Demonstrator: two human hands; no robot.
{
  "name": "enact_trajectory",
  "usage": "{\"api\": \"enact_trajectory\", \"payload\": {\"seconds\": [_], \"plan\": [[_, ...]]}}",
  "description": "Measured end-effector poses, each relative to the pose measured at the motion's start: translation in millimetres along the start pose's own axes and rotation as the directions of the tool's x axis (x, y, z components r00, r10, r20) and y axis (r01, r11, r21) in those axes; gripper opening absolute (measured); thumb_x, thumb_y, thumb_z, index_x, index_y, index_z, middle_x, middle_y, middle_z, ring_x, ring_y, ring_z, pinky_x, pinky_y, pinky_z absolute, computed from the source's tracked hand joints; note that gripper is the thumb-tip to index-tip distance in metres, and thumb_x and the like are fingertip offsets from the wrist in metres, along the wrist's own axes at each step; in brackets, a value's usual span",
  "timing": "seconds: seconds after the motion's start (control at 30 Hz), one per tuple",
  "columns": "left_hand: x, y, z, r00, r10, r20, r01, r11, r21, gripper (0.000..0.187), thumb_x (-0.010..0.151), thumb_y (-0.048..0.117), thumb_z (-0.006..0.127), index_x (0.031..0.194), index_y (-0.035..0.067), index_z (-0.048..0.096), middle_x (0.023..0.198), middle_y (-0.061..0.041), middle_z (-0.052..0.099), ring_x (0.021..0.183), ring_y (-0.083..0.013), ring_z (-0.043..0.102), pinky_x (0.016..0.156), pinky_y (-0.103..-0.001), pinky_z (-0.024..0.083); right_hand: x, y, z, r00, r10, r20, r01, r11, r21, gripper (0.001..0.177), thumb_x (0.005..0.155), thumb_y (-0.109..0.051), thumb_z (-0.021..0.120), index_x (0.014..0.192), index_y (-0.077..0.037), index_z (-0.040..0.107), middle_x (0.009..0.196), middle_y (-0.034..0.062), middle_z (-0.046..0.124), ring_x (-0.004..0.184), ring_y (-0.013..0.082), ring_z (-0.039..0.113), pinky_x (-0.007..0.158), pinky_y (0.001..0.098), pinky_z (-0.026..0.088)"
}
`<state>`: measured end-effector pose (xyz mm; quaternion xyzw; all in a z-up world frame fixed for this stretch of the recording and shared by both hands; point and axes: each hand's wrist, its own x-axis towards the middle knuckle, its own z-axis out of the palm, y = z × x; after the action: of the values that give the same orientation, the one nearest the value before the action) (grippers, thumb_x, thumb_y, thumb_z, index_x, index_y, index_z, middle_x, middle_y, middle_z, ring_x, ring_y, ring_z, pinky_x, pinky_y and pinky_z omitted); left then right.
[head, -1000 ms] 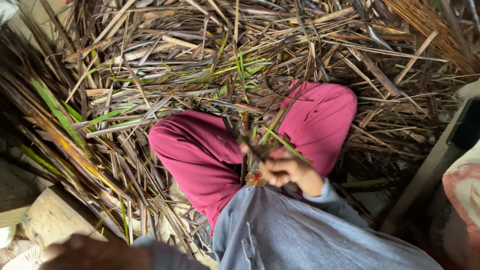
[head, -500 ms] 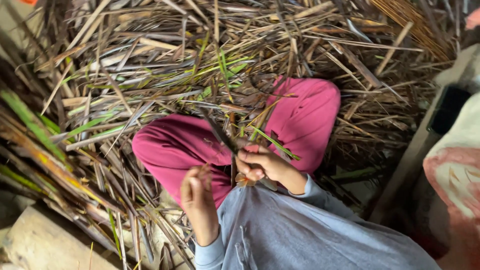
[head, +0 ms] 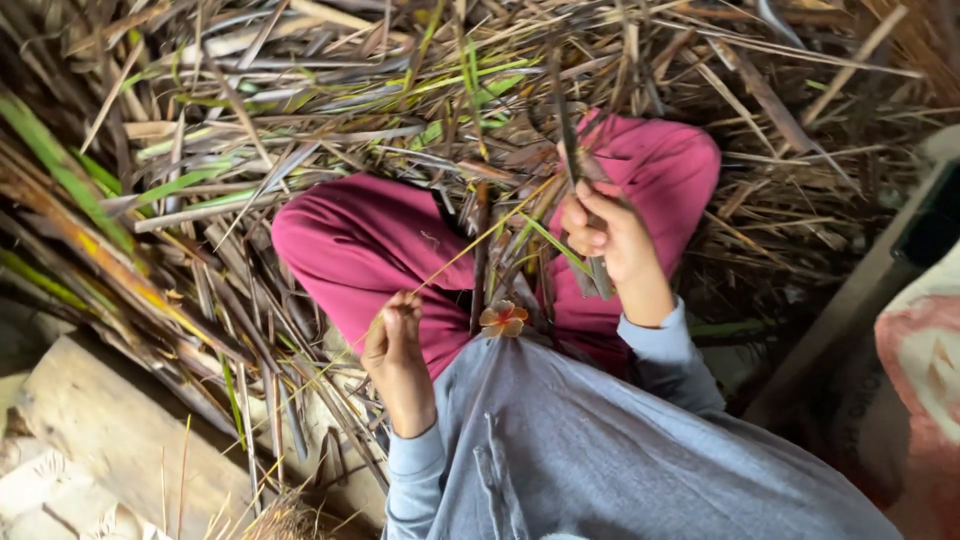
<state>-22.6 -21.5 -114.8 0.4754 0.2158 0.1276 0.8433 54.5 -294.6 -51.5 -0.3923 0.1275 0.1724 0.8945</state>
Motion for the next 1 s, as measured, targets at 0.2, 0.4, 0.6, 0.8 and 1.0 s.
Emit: {"api": "enact_trajectory", "payload": {"seconds": [0.2, 0.4, 0.6, 0.8, 1.0], "plan": [[1, 5, 6, 1.0, -0.021, 0.02, 0.021, 1.0, -0.001, 0.021, 0.104, 0.006, 0.055, 0.113, -0.007, 0.07, 0.108, -0.021, 0.071, 0.101, -0.0285, 0.073, 0.094, -0.031, 0.061, 10, 18, -34, 0.981, -0.161, -0.108, 0.144, 0.978, -0.153, 0.018, 0.107, -0.021, 0.057, 0.095, -0.009, 0.049, 0.073, 0.0089, 0.048, 0.041, 0.0078, 0.037, 0.033, 0.0191, 0.032], [-2, 13, 22, 0.999, -0.019, 0.043, 0.016, 0.998, 0.065, 0.021, 0.102, 0.003, 0.057, 0.116, -0.008, 0.069, 0.11, -0.021, 0.071, 0.102, -0.027, 0.072, 0.096, -0.034, 0.06, -7, 29, 23, 0.988, -0.121, -0.092, 0.114, 0.99, -0.079, 0.021, 0.106, -0.023, 0.057, 0.093, -0.007, 0.053, 0.071, 0.0079, 0.048, 0.039, 0.0053, 0.037, 0.033, 0.0167, 0.033], [-8, 11, 38, 0.992, 0.018, 0.125, -0.037, 0.988, 0.147, 0.02, 0.1, 0.002, 0.06, 0.113, -0.009, 0.071, 0.106, -0.021, 0.071, 0.098, -0.0258, 0.072, 0.09, -0.034, 0.062, -17, 97, 47, 0.977, 0.096, 0.192, -0.088, 0.995, -0.05, 0.032, 0.103, -0.007, 0.054, 0.132, 0.003, 0.046, 0.066, 0.0162, 0.053, 0.039, 0.0085, 0.041, 0.03, 0.0201, 0.036], [-6, 10, 32, 0.985, 0.045, 0.164, -0.082, 0.97, 0.229, 0.021, 0.1, 0.0, 0.059, 0.114, -0.01, 0.07, 0.106, -0.02, 0.071, 0.098, -0.0239, 0.07, 0.09, -0.034, 0.061, -9, 109, 41, 0.956, 0.168, 0.239, -0.173, 0.985, 0.0, 0.043, 0.101, -0.004, 0.055, 0.141, 0.012, 0.045, 0.065, 0.0165, 0.05, 0.039, 0.0099, 0.041, 0.03, 0.0222, 0.04], [-6, 18, 32, 0.993, 0.06, 0.099, -0.08, 0.974, 0.213, 0.019, 0.101, 0.001, 0.059, 0.111, -0.01, 0.071, 0.105, -0.022, 0.071, 0.097, -0.0256, 0.072, 0.089, -0.033, 0.061, 11, 92, -3, 0.987, 0.137, 0.082, -0.141, 0.989, 0.048, 0.012, 0.102, -0.01, 0.056, 0.108, -0.001, 0.062, 0.069, 0.0104, 0.048, 0.042, 0.0068, 0.038, 0.032, 0.0178, 0.035]]}}
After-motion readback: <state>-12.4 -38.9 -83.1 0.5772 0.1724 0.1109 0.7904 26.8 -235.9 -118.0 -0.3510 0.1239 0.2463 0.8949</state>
